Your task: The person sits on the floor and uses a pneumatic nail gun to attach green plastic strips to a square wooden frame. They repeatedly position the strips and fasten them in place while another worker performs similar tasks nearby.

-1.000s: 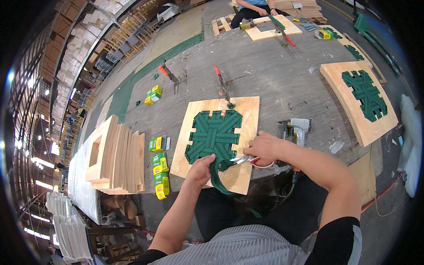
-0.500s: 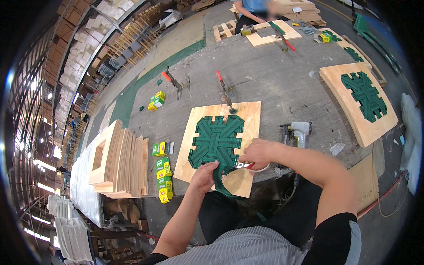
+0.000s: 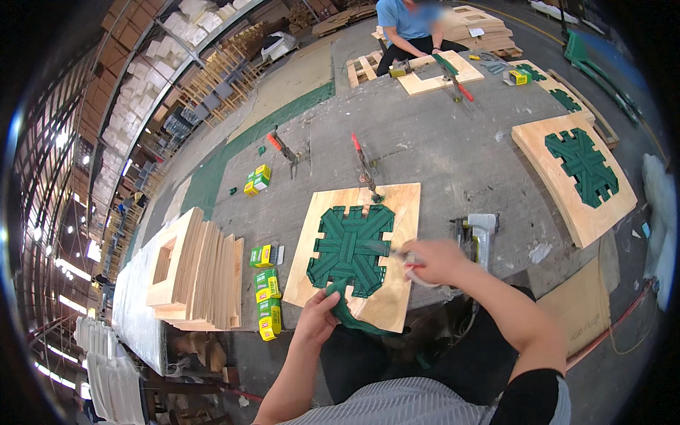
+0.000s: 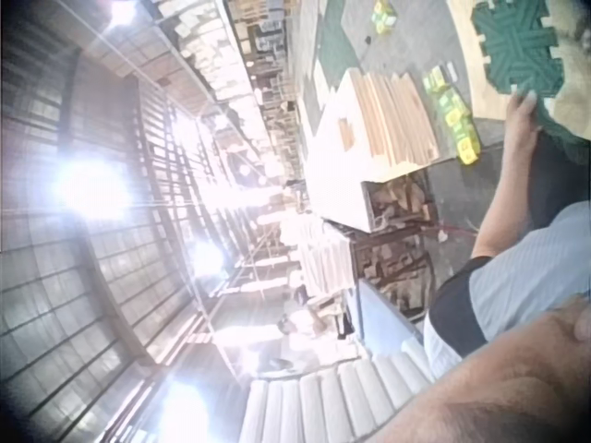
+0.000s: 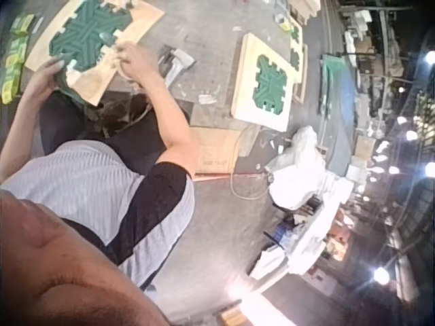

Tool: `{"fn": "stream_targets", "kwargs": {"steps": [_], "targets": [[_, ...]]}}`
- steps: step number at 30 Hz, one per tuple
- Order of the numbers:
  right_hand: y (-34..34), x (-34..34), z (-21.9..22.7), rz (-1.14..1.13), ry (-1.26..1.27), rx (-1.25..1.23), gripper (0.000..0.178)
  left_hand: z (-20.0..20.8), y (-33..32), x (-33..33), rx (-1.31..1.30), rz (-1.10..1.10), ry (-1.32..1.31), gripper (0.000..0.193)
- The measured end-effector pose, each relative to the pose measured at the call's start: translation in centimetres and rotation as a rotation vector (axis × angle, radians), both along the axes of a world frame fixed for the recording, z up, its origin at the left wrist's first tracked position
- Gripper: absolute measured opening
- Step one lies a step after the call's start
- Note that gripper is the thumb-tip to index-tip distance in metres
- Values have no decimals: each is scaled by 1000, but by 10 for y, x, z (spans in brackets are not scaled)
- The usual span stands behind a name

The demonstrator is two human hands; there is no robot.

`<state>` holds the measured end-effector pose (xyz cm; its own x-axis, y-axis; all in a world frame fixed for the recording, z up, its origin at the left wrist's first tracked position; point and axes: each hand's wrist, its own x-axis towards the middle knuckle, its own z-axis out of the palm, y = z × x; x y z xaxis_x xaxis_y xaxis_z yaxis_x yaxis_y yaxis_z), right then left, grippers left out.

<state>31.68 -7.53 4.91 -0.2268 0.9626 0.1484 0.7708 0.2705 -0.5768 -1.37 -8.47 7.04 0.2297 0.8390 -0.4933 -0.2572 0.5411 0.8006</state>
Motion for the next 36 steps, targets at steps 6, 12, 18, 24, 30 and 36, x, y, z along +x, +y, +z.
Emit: {"fn": "stream_targets", "kwargs": {"steps": [6,12,18,24,30,36], "targets": [[-44,126,-22,-824,-19,275,45,4,-28,-15,-97,9,-272,36],[-68,209,-45,-982,-225,135,41,3,50,30,126,-230,-78,40],[6,172,-18,-811,-47,310,28,-44,167,48,967,-348,1093,45],[154,77,7,-417,220,237,27,-104,198,56,1196,-500,1464,42],[344,-11,0,-309,271,123,34,-110,195,52,1180,-510,1428,50],[491,-48,-37,-423,283,-220,44,-105,202,51,1137,-581,1376,59]]}}
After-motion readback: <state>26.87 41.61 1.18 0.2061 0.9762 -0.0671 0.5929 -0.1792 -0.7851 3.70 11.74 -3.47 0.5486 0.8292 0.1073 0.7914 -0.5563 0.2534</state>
